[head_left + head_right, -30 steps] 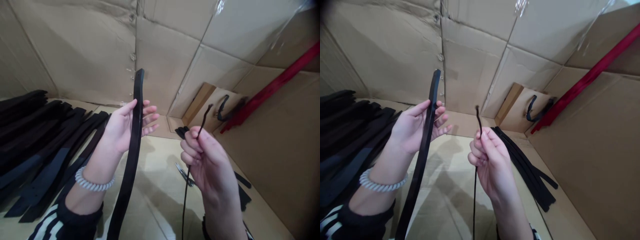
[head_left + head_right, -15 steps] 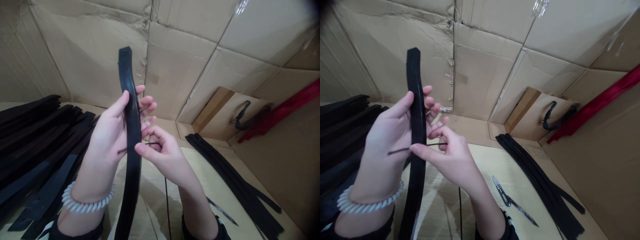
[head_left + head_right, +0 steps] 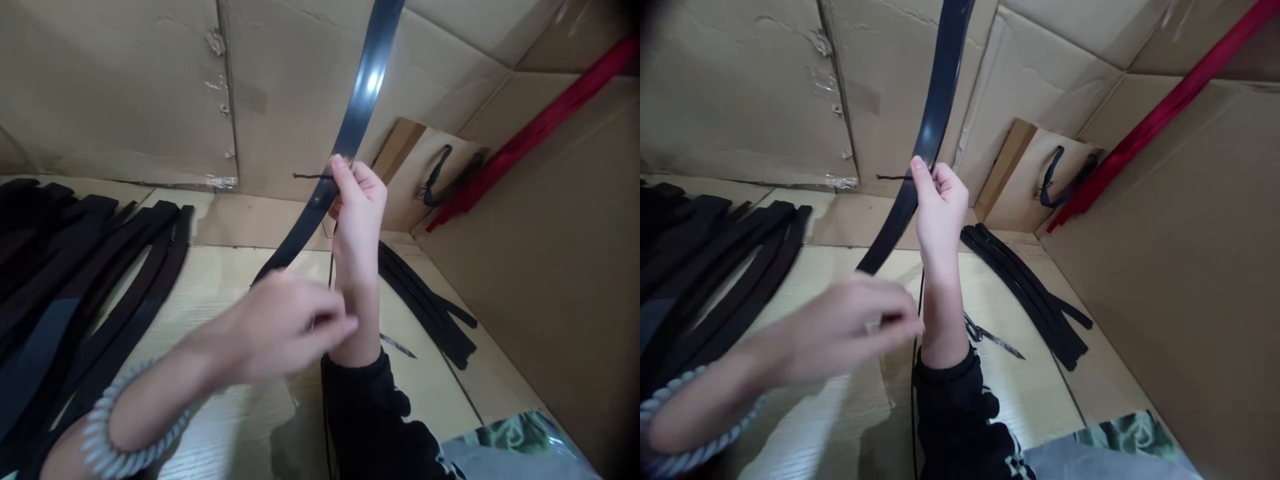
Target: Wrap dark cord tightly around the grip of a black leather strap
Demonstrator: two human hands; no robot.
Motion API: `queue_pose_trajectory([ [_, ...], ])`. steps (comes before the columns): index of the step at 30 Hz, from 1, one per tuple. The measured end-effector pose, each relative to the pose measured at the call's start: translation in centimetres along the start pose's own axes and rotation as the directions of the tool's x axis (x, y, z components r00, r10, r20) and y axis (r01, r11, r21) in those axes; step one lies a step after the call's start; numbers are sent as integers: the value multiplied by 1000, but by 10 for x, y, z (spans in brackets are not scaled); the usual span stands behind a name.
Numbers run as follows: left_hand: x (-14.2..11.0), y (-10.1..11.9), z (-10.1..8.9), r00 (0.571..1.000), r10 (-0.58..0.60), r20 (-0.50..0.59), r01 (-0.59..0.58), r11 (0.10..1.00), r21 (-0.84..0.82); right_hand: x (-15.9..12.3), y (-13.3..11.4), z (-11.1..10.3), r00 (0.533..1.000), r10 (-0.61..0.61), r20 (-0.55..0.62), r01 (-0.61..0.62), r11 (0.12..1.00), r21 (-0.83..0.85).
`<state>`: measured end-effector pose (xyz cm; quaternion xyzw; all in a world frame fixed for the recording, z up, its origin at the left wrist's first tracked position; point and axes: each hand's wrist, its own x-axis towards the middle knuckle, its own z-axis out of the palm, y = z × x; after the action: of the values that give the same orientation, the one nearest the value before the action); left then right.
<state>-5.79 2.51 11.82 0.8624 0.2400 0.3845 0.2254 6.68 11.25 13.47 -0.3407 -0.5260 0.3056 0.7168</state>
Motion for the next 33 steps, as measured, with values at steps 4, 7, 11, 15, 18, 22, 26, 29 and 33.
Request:
queue_pose_trajectory([
  [4,-13,-1,43,940,-25,339,-61,969,239,10,9,-13,997,5,-83,-6,1000,-13],
  [7,-20,-1,57,919,-8,395,-125,943,310,17,17,-19,994,-5,-110,0,999,-40],
  [11,-27,5,64,890,103,445,-255,920,297,23,24,-25,983,-69,-172,37,982,-183],
  [15,-24,15,77,876,181,447,-295,934,200,17,20,-20,942,-285,-180,185,884,-430],
  [18,-17,23,94,890,151,430,-264,940,215,9,16,-13,912,-387,-137,239,772,-589],
  [22,-12,30,105,887,78,455,-211,945,249,4,15,-11,892,-449,-56,278,640,-717],
  [26,-10,25,85,849,-12,528,-109,974,198,8,10,-19,909,-404,-98,258,733,-629],
  [29,-4,15,53,815,-91,573,1,988,155,10,4,-24,946,-300,-119,228,883,-411],
  [33,2,5,-5,749,-38,662,62,998,-13,7,-5,-22,997,-28,75,27,1000,9],
])
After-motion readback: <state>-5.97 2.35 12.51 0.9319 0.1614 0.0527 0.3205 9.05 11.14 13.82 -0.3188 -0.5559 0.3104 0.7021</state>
